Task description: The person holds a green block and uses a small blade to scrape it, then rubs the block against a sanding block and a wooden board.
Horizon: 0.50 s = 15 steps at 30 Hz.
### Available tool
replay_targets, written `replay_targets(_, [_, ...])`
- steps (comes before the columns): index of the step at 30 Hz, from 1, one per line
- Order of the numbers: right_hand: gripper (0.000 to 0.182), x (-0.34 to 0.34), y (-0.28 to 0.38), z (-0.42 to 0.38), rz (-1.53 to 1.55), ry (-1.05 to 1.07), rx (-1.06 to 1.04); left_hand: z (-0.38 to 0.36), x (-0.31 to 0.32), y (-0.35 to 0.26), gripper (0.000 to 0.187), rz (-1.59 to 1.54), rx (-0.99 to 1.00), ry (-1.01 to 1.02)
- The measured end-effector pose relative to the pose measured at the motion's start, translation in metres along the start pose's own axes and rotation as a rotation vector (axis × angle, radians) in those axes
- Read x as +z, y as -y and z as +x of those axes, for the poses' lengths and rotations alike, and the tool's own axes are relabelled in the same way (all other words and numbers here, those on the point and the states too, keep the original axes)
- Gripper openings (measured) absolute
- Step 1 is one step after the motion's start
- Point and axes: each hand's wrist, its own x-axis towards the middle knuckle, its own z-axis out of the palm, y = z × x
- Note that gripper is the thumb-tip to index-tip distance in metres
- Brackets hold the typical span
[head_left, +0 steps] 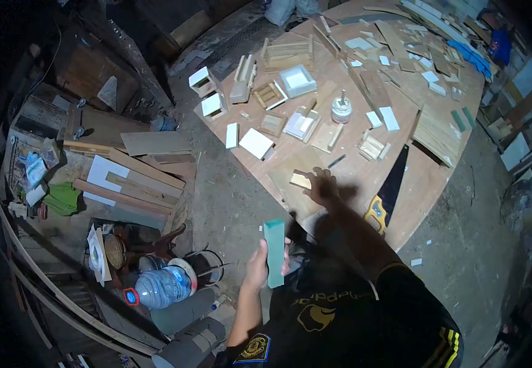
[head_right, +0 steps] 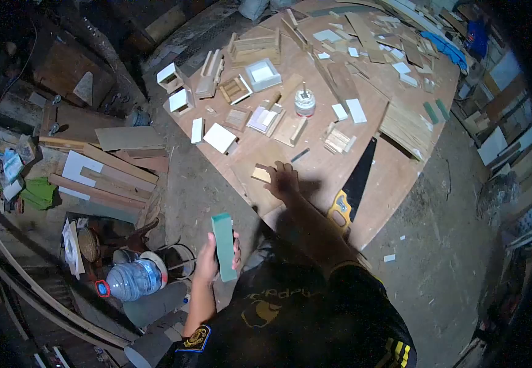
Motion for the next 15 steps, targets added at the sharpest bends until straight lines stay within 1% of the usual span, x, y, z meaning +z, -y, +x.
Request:
replay_targets(1, [0.048, 0.002, 0.005, 0.005, -0.092, 0.045, 0.024, -0.001, -0.003, -0.002, 0.062, -0.009, 0.0, 0.003])
replay_targets(2, [0.048, 0.005, 0.007, 0.008, -0.094, 0.051, 0.026, 0.0, -0.006, -0.005, 0.057, -0.002, 0.049, 0.058])
replay_targets(3, [0.051, 0.01, 0.006, 0.012, -0.162, 0.118, 0.039, 0.004, -0.012, -0.008, 0.057, -0.009, 0.044, 0.061])
replay_targets(4, [0.055, 0.014, 0.005, 0.015, -0.232, 0.187, 0.052, 0.008, -0.02, -0.009, 0.059, 0.097, 0.087, 0.085])
replay_targets(5, [0.055, 0.017, 0.003, 0.014, -0.242, 0.197, 0.054, 0.012, -0.028, -0.009, 0.061, 0.2, 0.13, 0.106])
replay_targets(6, [0.057, 0.021, 0.001, 0.011, -0.165, 0.105, -0.006, 0.013, -0.04, -0.01, 0.063, 0.269, 0.102, 0.089])
replay_targets(7, [0.059, 0.019, 0.003, 0.011, -0.087, 0.012, -0.062, 0.016, -0.042, -0.011, 0.063, 0.257, 0.097, 0.092])
replay_targets(8, [0.06, 0.018, 0.005, 0.017, 0.061, -0.09, -0.211, 0.019, -0.042, -0.012, 0.062, 0.355, 0.144, -0.028])
replay_targets(9, [0.06, 0.003, 0.016, 0.018, 0.047, -0.09, -0.204, 0.025, -0.041, -0.015, 0.061, 0.453, 0.192, -0.144])
replay_targets(10, [0.057, -0.03, 0.035, 0.014, 0.296, -0.063, -0.163, 0.028, -0.036, -0.022, 0.059, 0.318, 0.106, -0.19])
replay_targets(11, [0.054, -0.069, 0.059, 0.01, 0.543, -0.043, -0.116, 0.036, -0.03, -0.025, 0.056, 0.027, -0.03, -0.3])
replay_targets(12, [0.051, -0.128, 0.099, 0.007, 0.425, -0.174, -0.251, 0.045, -0.035, -0.03, 0.056, 0.119, -0.028, -0.166])
replay_targets(13, [0.047, -0.168, 0.127, 0.006, 0.296, -0.303, -0.383, 0.055, -0.043, -0.035, 0.056, 0.212, -0.024, -0.025])
replay_targets(14, [0.047, -0.17, 0.125, 0.003, 0.267, -0.321, -0.362, 0.065, -0.047, -0.036, 0.056, 0.214, -0.034, 0.013])
replay_targets(15, [0.045, -0.17, 0.121, 0.001, 0.435, -0.273, -0.203, 0.074, -0.05, -0.035, 0.056, 0.507, 0.133, 0.112])
